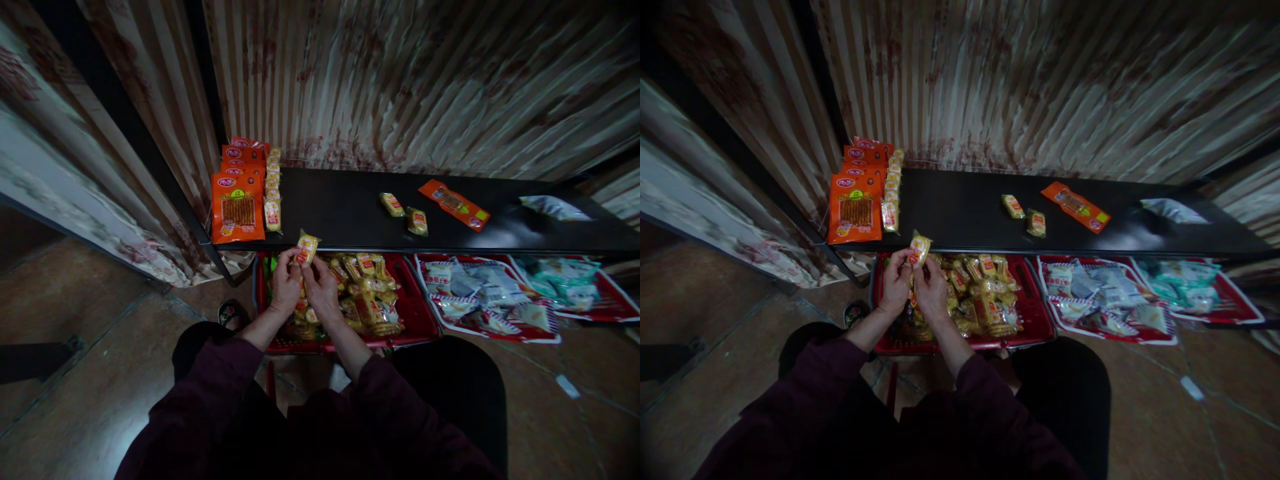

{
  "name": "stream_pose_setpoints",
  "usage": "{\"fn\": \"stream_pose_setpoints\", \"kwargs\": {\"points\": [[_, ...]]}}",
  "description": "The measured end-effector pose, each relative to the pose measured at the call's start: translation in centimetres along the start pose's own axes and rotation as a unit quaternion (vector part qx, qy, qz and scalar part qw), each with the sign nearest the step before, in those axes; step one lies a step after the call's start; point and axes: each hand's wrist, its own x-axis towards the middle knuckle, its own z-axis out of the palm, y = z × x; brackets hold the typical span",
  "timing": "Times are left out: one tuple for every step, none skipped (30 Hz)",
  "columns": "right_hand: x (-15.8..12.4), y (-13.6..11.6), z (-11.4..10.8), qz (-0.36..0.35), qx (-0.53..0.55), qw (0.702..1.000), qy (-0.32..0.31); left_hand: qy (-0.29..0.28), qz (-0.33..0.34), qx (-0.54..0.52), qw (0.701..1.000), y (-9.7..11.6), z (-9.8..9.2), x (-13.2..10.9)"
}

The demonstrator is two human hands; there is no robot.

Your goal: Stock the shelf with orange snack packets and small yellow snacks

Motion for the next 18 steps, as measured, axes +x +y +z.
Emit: {"fn": "stream_pose_setpoints", "kwargs": {"points": [[0.1, 0.0, 0.0, 0.003, 0.001, 1.000, -0.002, 0.005, 0.006, 0.005, 1.000, 0.1, 0.0, 0.0], [0.2, 0.0, 0.1, 0.007, 0.002, 1.000, -0.003, 0.010, 0.015, 0.013, 1.000, 0.1, 0.0, 0.0], [0.3, 0.0, 0.2, 0.011, 0.001, 1.000, -0.005, 0.013, 0.026, 0.029, 0.999, 0.2, 0.0, 0.0], [0.4, -0.1, 0.2, 0.013, 0.000, 1.000, -0.007, 0.015, 0.039, 0.055, 0.998, 0.3, 0.0, 0.0], [0.5, -0.2, 0.3, 0.014, -0.001, 1.000, -0.010, 0.016, 0.054, 0.089, 0.994, 0.4, 0.0, 0.1], [0.6, -0.2, 0.4, 0.014, -0.003, 1.000, -0.013, 0.014, 0.069, 0.127, 0.989, 0.5, -0.1, 0.1], [0.7, -0.3, 0.4, 0.013, -0.005, 1.000, -0.014, 0.011, 0.082, 0.162, 0.983, 0.5, -0.1, 0.2], [0.8, -0.4, 0.5, 0.011, -0.006, 1.000, -0.015, 0.007, 0.094, 0.188, 0.978, 0.5, -0.2, 0.3], [0.9, -0.4, 0.5, 0.009, -0.005, 1.000, -0.015, 0.005, 0.104, 0.203, 0.974, 0.4, -0.3, 0.4], [1.1, -0.5, 0.6, 0.007, -0.003, 1.000, -0.016, 0.006, 0.113, 0.209, 0.971, 0.3, -0.4, 0.5], [1.2, -0.5, 0.6, 0.004, 0.000, 1.000, -0.017, 0.006, 0.119, 0.210, 0.970, 0.2, -0.5, 0.7], [1.3, -0.5, 0.7, 0.002, 0.004, 1.000, -0.017, 0.009, 0.125, 0.210, 0.970, 0.1, -0.5, 0.8], [1.5, -0.5, 0.7, -0.001, 0.008, 1.000, -0.018, 0.011, 0.129, 0.210, 0.969, 0.0, -0.6, 0.9], [1.6, -0.5, 0.8, -0.002, 0.011, 1.000, -0.019, 0.013, 0.132, 0.211, 0.968, -0.1, -0.7, 1.0], [1.7, -0.5, 0.8, -0.003, 0.013, 1.000, -0.019, 0.016, 0.135, 0.211, 0.968, -0.1, -0.7, 1.1], [1.8, -0.5, 0.9, -0.002, 0.013, 1.000, -0.018, 0.018, 0.138, 0.212, 0.967, -0.2, -0.8, 1.1], [1.9, -0.5, 0.9, -0.002, 0.012, 1.000, -0.018, 0.020, 0.141, 0.213, 0.967, -0.2, -0.8, 1.2], [2.0, -0.6, 1.0, -0.001, 0.011, 1.000, -0.018, 0.022, 0.144, 0.214, 0.966, -0.2, -0.8, 1.2]]}}
